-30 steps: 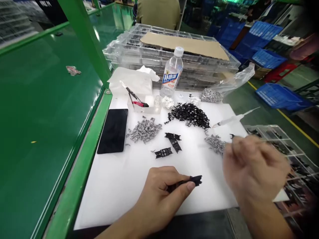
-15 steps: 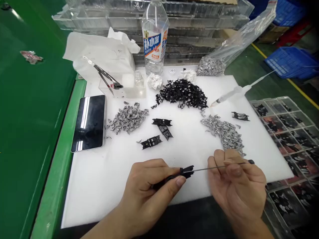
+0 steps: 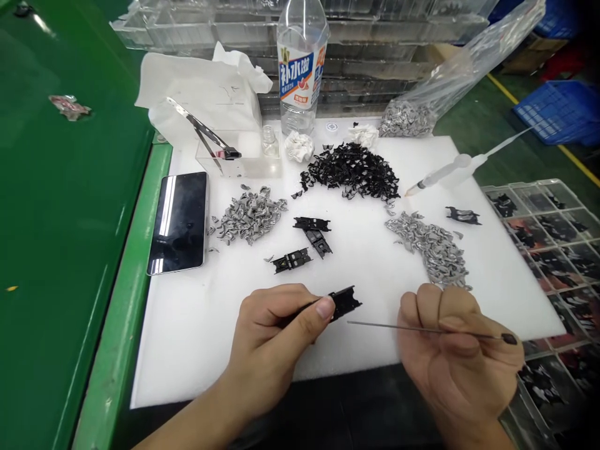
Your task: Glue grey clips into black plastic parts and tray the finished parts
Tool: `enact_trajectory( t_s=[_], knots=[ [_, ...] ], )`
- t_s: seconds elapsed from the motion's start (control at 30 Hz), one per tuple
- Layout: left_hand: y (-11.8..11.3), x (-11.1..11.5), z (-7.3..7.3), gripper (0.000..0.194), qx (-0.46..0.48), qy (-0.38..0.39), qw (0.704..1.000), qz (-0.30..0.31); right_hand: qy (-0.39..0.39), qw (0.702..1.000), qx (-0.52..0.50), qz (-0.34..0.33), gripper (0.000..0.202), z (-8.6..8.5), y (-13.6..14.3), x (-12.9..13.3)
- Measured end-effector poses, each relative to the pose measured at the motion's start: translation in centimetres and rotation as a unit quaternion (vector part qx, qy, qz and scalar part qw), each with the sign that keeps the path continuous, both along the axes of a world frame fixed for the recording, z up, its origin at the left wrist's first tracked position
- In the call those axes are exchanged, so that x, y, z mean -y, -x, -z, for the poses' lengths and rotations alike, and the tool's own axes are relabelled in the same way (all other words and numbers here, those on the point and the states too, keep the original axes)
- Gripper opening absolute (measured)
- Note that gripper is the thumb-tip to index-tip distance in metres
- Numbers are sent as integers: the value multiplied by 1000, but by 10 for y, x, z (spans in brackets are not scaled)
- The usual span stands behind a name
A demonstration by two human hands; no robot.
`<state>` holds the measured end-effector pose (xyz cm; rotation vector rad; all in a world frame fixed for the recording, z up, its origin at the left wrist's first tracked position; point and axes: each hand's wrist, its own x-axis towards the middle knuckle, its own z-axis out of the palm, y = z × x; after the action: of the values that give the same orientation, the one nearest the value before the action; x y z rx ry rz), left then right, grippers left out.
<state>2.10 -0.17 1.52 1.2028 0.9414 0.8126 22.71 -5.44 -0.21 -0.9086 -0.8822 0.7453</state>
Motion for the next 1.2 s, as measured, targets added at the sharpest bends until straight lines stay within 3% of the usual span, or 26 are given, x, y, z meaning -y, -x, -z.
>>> enact_trajectory(
  t_s=[0.17,0.33,0.4,0.5,0.6,0.7,0.8,0.9,0.97,1.07,1.2],
  knots=[
    [0,1,0,50,-7,-6,1000,4,-14,999,33,-13,9,2,2,-1],
    [-1,1,-1,49,-7,-22,1000,6,27,999,35,13,4,5,4,2],
    [-1,1,-1,48,-3,-25,1000,4,41,998,20,33,3,-1,3,4],
    [0,1,0,41,-2,-39,999,7,71,996,5,60,7,-23,-2,-3],
    [-1,2,2,26,-16,-78,997,19,25,989,118,82,11,-53,-6,-41],
    [-3,3,3,23,-27,-129,991,10,-72,948,306,53,13,-74,-1,-116],
    [-4,5,5,21,-28,-156,987,5,-78,955,286,-8,12,-77,14,-201],
    [-5,7,7,21,-29,-172,985,3,-65,954,293,-20,13,-65,32,-257],
    [-5,9,9,21,-26,-176,984,0,-63,945,320,-30,13,-56,41,-270],
    [-6,9,12,19,-15,-179,984,-5,-69,932,354,-40,15,-50,47,-266],
    [-8,9,14,18,-10,-199,980,-12,-87,933,348,16,16,-54,44,-261]
  ],
)
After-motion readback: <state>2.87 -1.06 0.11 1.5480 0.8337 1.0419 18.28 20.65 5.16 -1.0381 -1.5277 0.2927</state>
